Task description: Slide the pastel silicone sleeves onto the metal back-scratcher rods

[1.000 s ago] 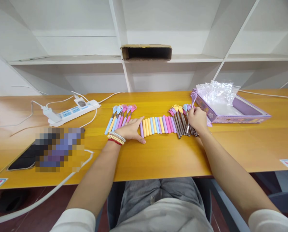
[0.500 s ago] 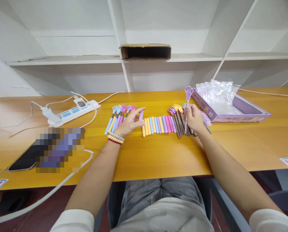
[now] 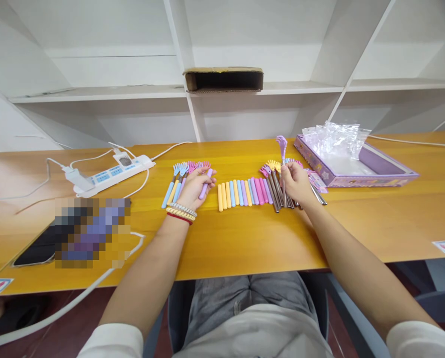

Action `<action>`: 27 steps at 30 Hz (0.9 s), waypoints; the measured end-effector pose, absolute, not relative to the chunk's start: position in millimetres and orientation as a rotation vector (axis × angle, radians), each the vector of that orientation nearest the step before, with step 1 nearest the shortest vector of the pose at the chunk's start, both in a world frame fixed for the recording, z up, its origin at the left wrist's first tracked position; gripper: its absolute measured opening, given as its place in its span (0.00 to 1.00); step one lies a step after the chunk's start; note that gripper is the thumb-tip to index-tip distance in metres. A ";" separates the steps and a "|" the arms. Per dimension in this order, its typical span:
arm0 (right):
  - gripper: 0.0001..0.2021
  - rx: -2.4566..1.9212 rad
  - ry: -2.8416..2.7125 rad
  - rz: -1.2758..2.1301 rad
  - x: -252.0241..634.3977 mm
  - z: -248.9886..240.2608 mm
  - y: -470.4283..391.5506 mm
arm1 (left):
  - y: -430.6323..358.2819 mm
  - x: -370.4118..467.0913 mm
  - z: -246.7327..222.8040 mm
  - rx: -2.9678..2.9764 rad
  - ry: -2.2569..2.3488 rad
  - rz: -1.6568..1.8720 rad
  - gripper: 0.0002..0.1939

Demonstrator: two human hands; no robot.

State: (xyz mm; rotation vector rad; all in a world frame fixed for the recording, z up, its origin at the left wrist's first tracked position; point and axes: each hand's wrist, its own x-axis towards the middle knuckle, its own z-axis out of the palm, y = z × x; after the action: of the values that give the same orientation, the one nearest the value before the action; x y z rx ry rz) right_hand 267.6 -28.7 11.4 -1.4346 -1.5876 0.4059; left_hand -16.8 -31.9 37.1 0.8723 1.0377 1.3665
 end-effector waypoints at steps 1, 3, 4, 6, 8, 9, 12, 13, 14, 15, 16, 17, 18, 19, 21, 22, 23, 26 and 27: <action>0.15 -1.445 -1.565 0.453 267.0 11.6 -28.5 | -33.4 -15.2 38.8 0.886 1.044 1.360 0.18; 0.18 -1.455 -1.512 0.543 265.9 11.5 -27.7 | -36.5 -12.8 41.8 0.956 1.069 1.318 0.13; 0.22 -1.449 -1.486 0.572 265.4 11.3 -27.3 | -37.7 -12.1 42.6 1.007 1.078 1.285 0.11; 0.27 -1.413 -1.449 0.595 265.1 10.8 -26.8 | -39.4 -11.5 42.5 1.120 1.082 1.225 0.09; 0.27 -1.351 -1.436 0.618 265.4 10.4 -26.7 | -40.4 -11.2 40.2 1.235 1.099 1.184 0.13; 0.24 -1.317 -1.428 0.642 265.5 10.4 -26.6 | -40.9 -10.8 38.6 1.302 1.117 1.166 0.16; 0.16 -1.214 -1.364 0.732 265.4 10.8 -26.7 | -43.7 -7.9 33.9 1.606 1.203 1.157 0.21; 0.14 -1.168 -1.338 0.759 265.0 11.1 -26.9 | -45.2 -6.4 32.7 1.755 1.233 1.170 0.20; 0.12 -1.113 -1.314 0.786 264.4 11.5 -27.2 | -47.0 -4.9 31.6 1.923 1.251 1.172 0.19; 0.11 -1.051 -1.297 0.817 263.6 12.0 -27.8 | -49.0 -3.3 30.7 2.099 1.254 1.157 0.18; 0.11 -0.988 -1.282 0.854 262.7 12.6 -28.6 | -50.9 -1.7 29.9 2.266 1.240 1.119 0.17; 0.11 -0.932 -1.266 0.897 261.5 13.2 -29.6 | -52.6 -0.3 29.1 2.404 1.217 1.063 0.17; 0.12 -0.886 -1.248 0.943 260.3 13.9 -30.7 | -53.9 0.9 28.3 2.507 1.195 1.002 0.16; 0.13 -0.849 -1.227 0.988 258.9 14.5 -31.9 | -54.9 1.9 27.4 2.574 1.184 0.953 0.16; 0.14 -0.797 -1.189 1.065 255.8 15.9 -34.4 | -55.5 2.9 25.7 2.636 1.196 0.897 0.16; 0.14 -0.778 -1.172 1.092 254.2 16.4 -35.5 | -55.3 3.1 24.9 2.650 1.205 0.881 0.16; 0.14 -0.761 -1.157 1.113 252.6 16.9 -36.4 | -55.0 3.1 24.2 2.659 1.210 0.872 0.16; 0.15 -0.734 -1.111 1.147 248.6 17.7 -38.3 | -54.0 2.7 22.7 2.670 1.216 0.855 0.16; 0.16 -0.731 -1.098 1.153 247.5 17.7 -38.7 | -54.0 2.8 22.4 2.672 1.218 0.849 0.16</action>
State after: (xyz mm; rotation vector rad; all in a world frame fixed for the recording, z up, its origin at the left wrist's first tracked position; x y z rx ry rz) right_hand 247.5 -38.7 17.7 -0.7307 -1.0983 1.1532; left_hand 2.8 -54.0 22.4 2.6721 1.2183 0.8486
